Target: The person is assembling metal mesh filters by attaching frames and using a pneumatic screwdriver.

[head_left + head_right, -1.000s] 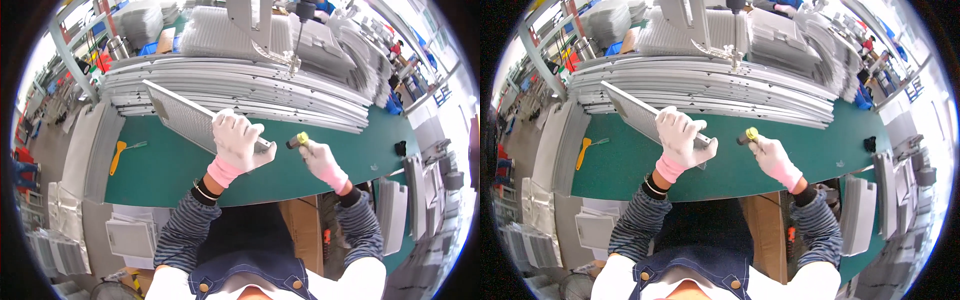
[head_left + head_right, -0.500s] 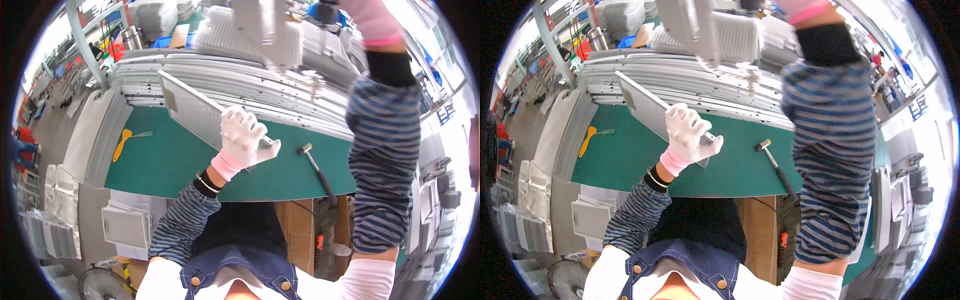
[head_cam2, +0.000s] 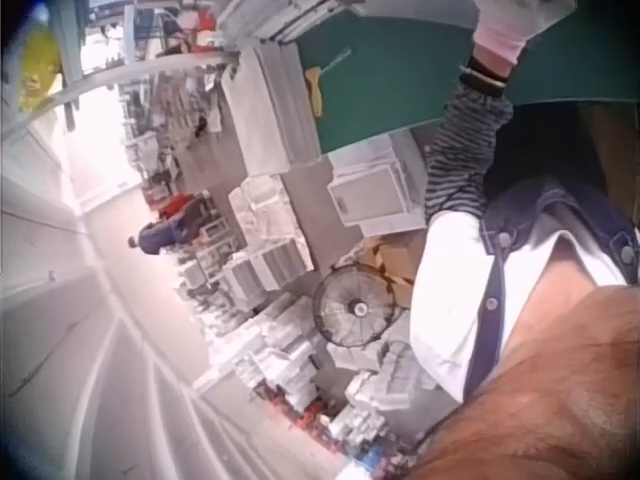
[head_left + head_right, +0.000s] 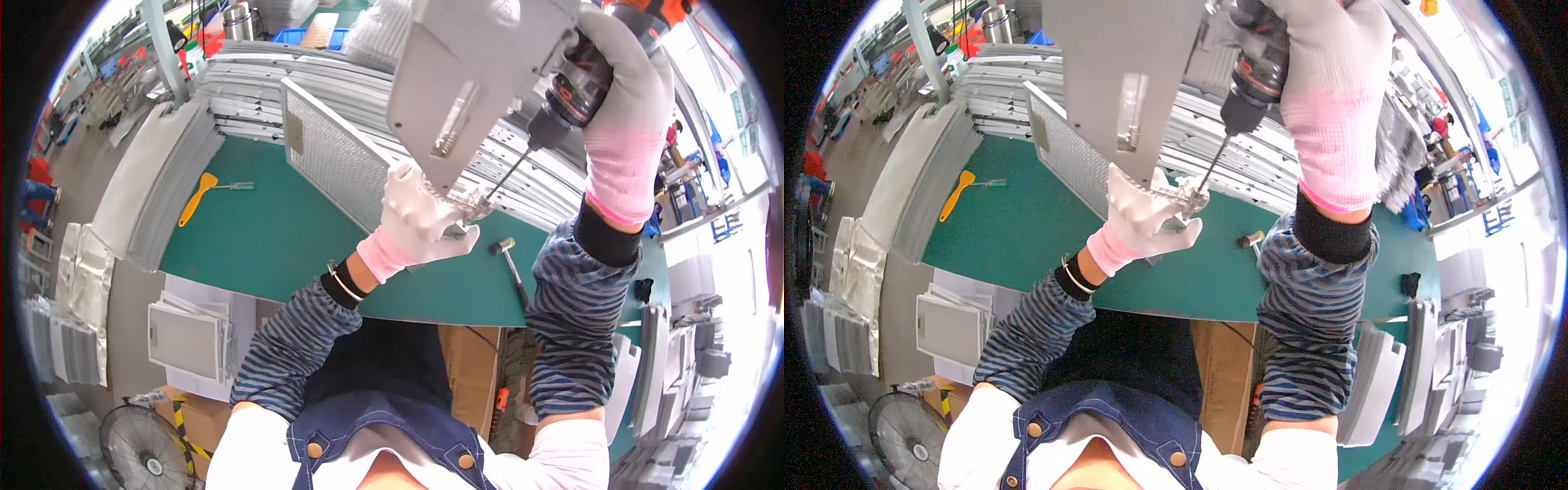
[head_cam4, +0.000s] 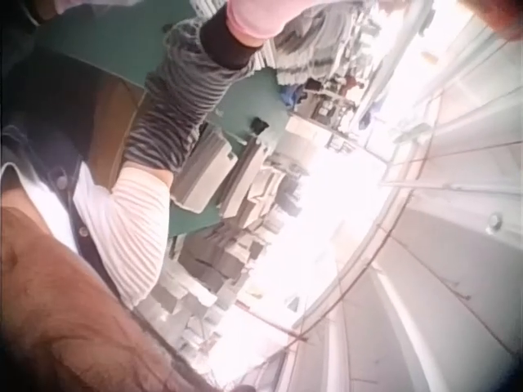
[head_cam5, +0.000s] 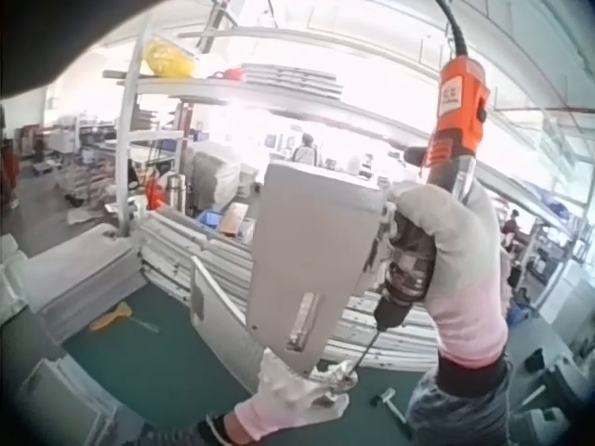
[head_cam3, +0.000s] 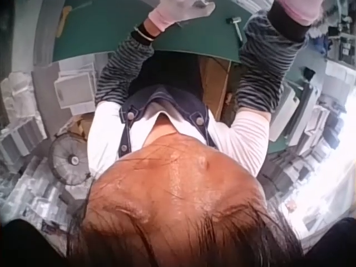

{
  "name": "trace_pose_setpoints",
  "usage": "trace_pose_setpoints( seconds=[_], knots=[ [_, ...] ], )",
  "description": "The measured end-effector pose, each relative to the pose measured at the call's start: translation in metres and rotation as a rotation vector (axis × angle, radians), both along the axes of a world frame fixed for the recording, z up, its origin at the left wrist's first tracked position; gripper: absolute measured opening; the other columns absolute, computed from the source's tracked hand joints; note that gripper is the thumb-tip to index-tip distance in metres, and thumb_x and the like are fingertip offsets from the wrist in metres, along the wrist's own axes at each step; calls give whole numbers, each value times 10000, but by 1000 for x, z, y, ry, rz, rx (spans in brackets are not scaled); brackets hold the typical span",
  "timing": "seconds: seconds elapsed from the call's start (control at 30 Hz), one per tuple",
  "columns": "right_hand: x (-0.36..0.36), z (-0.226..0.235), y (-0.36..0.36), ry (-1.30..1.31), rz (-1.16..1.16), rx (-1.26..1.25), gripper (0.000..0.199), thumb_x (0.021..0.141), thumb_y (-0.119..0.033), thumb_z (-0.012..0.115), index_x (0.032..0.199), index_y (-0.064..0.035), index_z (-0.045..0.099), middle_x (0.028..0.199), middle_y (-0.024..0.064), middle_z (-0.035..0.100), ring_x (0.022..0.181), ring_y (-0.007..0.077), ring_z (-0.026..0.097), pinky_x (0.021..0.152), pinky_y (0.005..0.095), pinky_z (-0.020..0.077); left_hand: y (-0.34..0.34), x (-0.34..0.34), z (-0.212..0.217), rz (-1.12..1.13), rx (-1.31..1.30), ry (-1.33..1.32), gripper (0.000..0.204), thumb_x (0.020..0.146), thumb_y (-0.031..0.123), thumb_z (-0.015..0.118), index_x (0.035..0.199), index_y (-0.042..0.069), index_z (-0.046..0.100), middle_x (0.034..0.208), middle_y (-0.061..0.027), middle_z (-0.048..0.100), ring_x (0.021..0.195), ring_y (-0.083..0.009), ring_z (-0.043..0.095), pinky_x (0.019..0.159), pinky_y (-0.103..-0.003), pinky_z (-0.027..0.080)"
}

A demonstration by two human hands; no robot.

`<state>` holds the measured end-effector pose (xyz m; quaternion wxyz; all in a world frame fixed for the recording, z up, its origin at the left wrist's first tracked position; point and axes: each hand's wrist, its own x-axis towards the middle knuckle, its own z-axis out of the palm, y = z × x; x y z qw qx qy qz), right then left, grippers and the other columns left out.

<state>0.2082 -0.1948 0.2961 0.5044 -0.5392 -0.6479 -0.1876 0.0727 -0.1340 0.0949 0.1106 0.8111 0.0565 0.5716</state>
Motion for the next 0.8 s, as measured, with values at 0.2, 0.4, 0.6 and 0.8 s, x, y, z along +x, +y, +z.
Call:
trace_pose_setpoints(
  seconds=[0.2,0.4,0.6,0.8],
  knots=[
    [-11,-32,9,197,6,25,106,878,-26,554,952,-15,629,759,32,590,589,76,555,518,198,418,5,1,-7,-1,-31,-107,333,586,245,735,916,198,729,939,-24,663,858,-240,608,796,-422,412],
    [22,-53,18,-45,-171,277,183,950,-125,519,955,-10,660,907,58,654,716,74,577,651,228,470,8,8,-11,-18,-28,-144,233,606,330,723,779,175,714,725,-66,558,748,-261,567,811,-448,414],
    [34,-59,60,-127,-31,214,166,947,-124,523,960,-13,646,885,57,643,706,88,575,657,246,475,11,-6,-19,28,7,-123,178,569,351,700,617,184,661,658,-56,529,708,-251,560,800,-428,420],
    [18,-45,102,-238,58,91,148,942,-123,529,967,-16,629,859,56,630,695,105,573,663,269,482,14,5,-28,-144,-18,-288,313,526,326,700,539,119,465,629,-24,440,644,-227,505,656,-385,422]
  ],
)
